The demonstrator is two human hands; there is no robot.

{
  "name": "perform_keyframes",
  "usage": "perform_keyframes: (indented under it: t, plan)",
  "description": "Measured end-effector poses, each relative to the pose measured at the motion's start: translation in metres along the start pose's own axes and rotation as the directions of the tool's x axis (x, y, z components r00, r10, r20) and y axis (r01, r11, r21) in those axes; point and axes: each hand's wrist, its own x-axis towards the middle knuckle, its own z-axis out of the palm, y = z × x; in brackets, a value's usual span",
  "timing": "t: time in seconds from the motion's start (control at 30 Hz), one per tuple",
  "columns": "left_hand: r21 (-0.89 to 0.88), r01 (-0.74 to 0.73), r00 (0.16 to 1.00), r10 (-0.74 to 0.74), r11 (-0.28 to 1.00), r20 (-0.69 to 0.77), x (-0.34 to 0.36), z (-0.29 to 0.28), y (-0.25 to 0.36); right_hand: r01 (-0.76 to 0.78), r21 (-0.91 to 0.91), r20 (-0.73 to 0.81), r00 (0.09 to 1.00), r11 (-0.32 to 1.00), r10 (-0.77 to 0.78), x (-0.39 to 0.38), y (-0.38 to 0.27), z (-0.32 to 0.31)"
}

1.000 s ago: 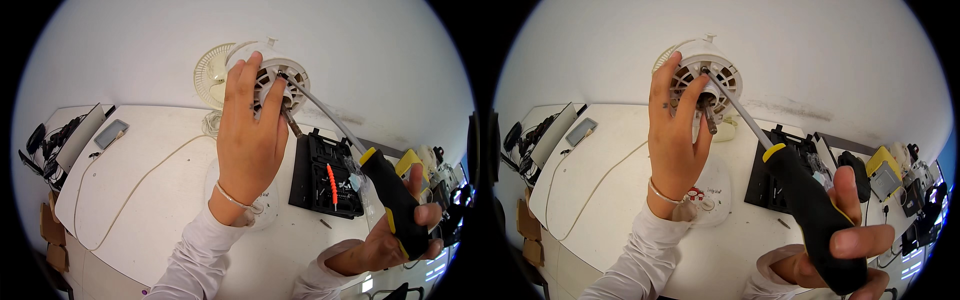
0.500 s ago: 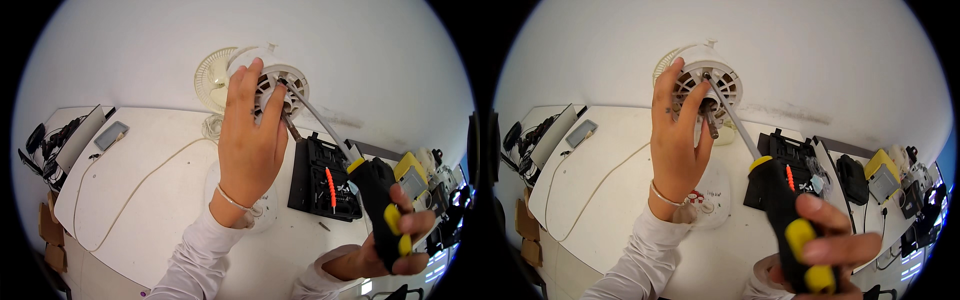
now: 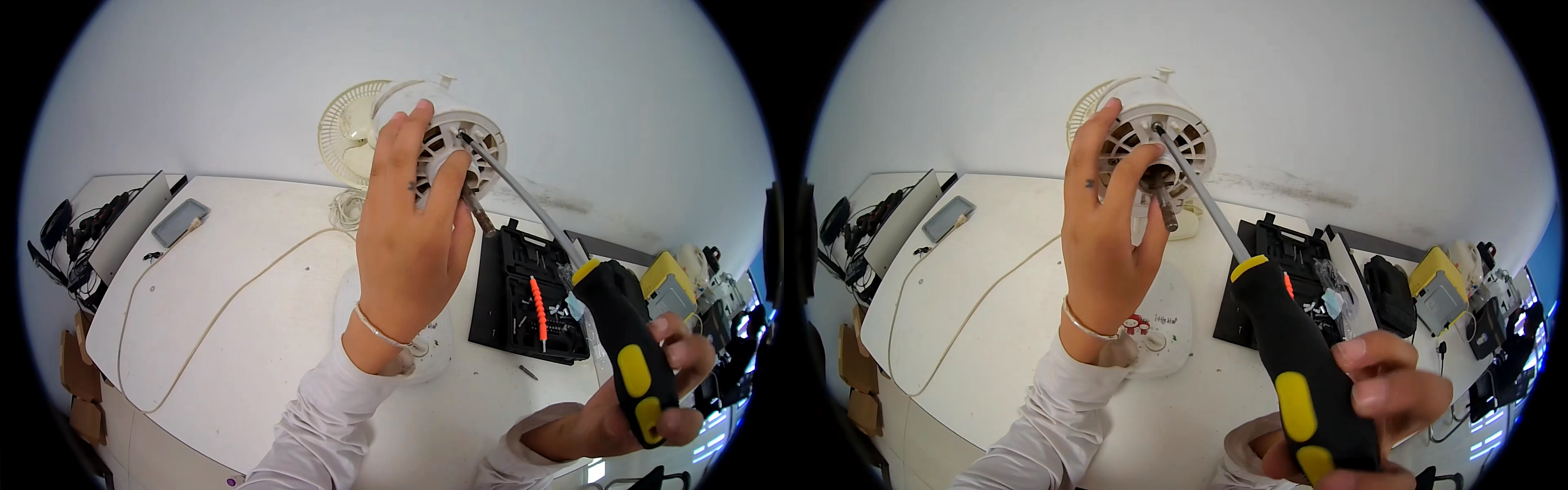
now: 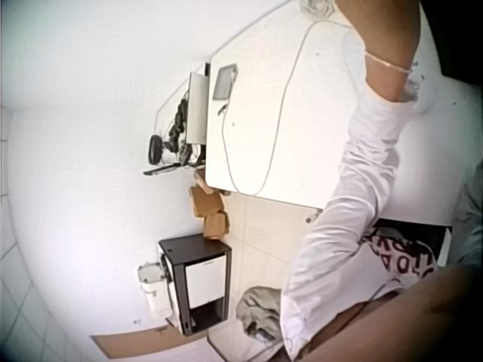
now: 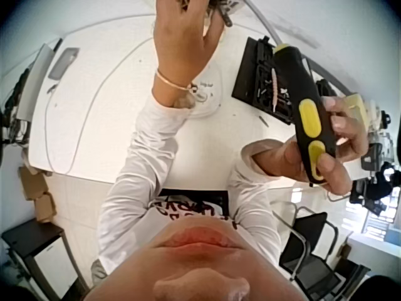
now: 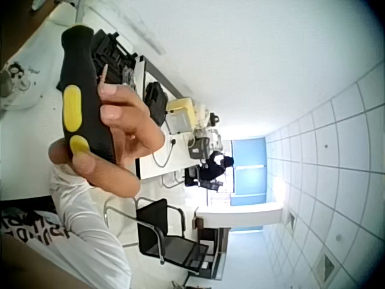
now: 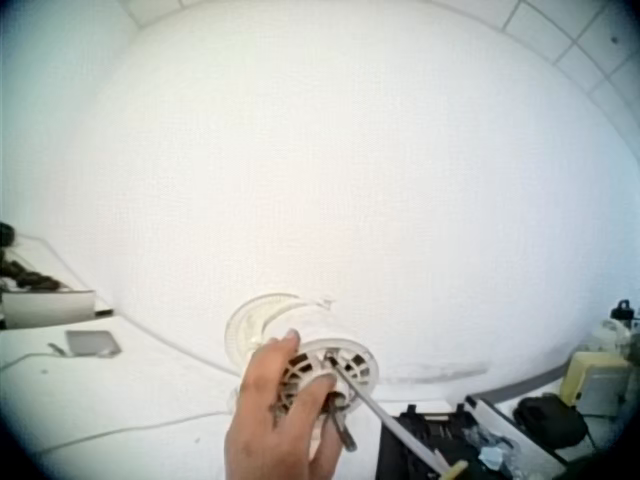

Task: The person uses a screwdriver to tighten screws on the rear housing of a white desk fan. They repeatedly reposition the fan and adjust their grip while working on the same area.

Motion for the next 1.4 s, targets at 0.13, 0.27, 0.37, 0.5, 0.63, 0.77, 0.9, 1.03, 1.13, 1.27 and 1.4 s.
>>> perform_keyframes:
  t: [0.13,0.27,0.37,0.5,0.63,0.77,0.9,1.03,1.13,1.27,1.4]
  plan:
    - [0.004,0.000,1.000,0.000,1.000,-0.001,0.000,0.000,0.001,0.016,-0.008,-0.010,1.000,1.000,-0.016,-0.003,-0.003,0.001]
    - [0.012,0.007,1.000,-0.007,1.000,0.011,0.000,0.000,0.001,-0.027,0.079,-0.006,1.000,0.997,0.027,-0.002,-0.002,0.012]
    - [0.013,0.006,1.000,-0.006,1.000,0.008,0.000,0.000,0.001,0.011,0.062,-0.041,0.999,0.998,-0.008,0.001,-0.002,0.020]
    - [0.004,0.016,1.000,-0.016,1.000,0.010,0.000,0.000,0.002,0.067,-0.076,-0.049,0.996,0.995,-0.071,0.002,-0.004,0.021]
    - [0.025,0.009,1.000,-0.009,1.000,0.012,0.001,-0.001,0.002,0.068,-0.164,-0.079,0.993,0.984,-0.082,-0.003,-0.009,0.015]
    - [0.033,-0.005,1.000,0.005,0.999,0.002,0.000,0.001,0.002,0.109,-0.080,-0.120,0.986,0.991,-0.118,-0.004,-0.006,0.011]
    - [0.040,-0.012,1.000,0.011,0.999,0.012,0.000,0.001,0.001,0.090,-0.047,-0.100,0.990,0.995,-0.094,-0.001,-0.001,0.014]
    - [0.042,-0.010,1.000,0.009,0.999,0.026,0.000,0.000,0.001,-0.012,0.003,-0.131,0.991,1.000,0.013,-0.001,-0.006,0.020]
    - [0.052,-0.008,1.000,0.006,0.999,0.027,0.000,0.000,0.002,-0.072,-0.008,-0.145,0.987,0.997,0.070,-0.002,-0.010,0.024]
    - [0.063,-0.016,0.999,0.014,0.998,0.033,0.000,0.001,0.001,-0.061,-0.059,-0.156,0.986,0.996,0.052,-0.002,-0.009,0.025]
    - [0.059,-0.021,1.000,0.020,0.998,0.024,0.000,0.002,0.001,-0.028,-0.019,-0.092,0.995,0.999,0.026,0.000,-0.007,0.020]
